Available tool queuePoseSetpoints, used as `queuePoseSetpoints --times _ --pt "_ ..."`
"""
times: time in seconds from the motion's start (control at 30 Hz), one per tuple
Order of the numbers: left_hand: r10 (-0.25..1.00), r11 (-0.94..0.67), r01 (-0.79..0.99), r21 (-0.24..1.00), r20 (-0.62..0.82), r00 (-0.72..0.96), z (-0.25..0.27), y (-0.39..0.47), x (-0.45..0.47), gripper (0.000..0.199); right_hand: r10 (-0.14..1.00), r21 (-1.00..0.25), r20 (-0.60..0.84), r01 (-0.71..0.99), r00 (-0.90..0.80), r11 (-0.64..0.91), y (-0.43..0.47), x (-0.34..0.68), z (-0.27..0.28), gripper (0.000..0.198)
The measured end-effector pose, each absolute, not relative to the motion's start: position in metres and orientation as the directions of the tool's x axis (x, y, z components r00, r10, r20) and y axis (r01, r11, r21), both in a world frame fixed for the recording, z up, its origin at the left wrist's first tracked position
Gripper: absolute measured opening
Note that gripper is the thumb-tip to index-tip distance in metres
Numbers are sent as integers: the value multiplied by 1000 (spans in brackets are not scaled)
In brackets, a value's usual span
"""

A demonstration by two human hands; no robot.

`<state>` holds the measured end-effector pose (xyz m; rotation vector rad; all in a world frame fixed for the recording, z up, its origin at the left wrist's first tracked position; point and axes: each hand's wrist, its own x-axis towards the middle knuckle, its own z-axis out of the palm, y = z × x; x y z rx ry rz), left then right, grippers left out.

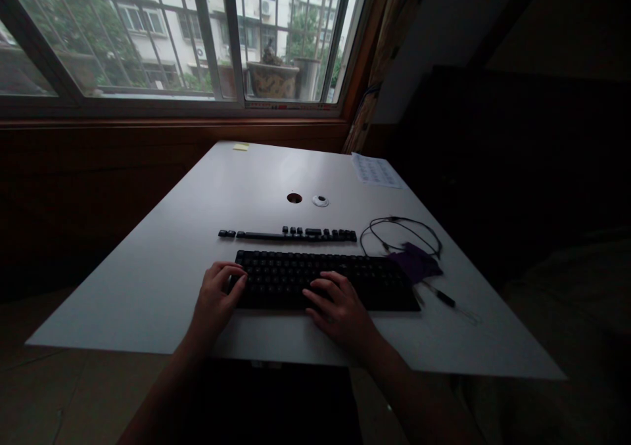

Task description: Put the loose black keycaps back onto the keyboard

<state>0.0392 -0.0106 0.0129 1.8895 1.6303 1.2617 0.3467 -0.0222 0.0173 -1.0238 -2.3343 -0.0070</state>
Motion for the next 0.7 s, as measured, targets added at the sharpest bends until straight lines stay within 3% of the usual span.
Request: queuePoseSetpoints --times 0.23,0.47,0.6,0.7 --pt "918 -271 612 743 391 -68 11 -9 38 13 656 -281 530 619 -537 733 -25 348 17 49" --pt "917 -269 618 739 393 -72 10 -9 38 13 702 -401 541 592 -463 699 -29 351 19 34" --pt "915 -269 633 726 397 -66 10 -9 39 13 736 -396 516 640 -438 658 -29 350 20 40" --pt "912 -278 644 713 406 -57 10 -8 37 13 719 -385 523 625 -459 679 -29 350 21 29"
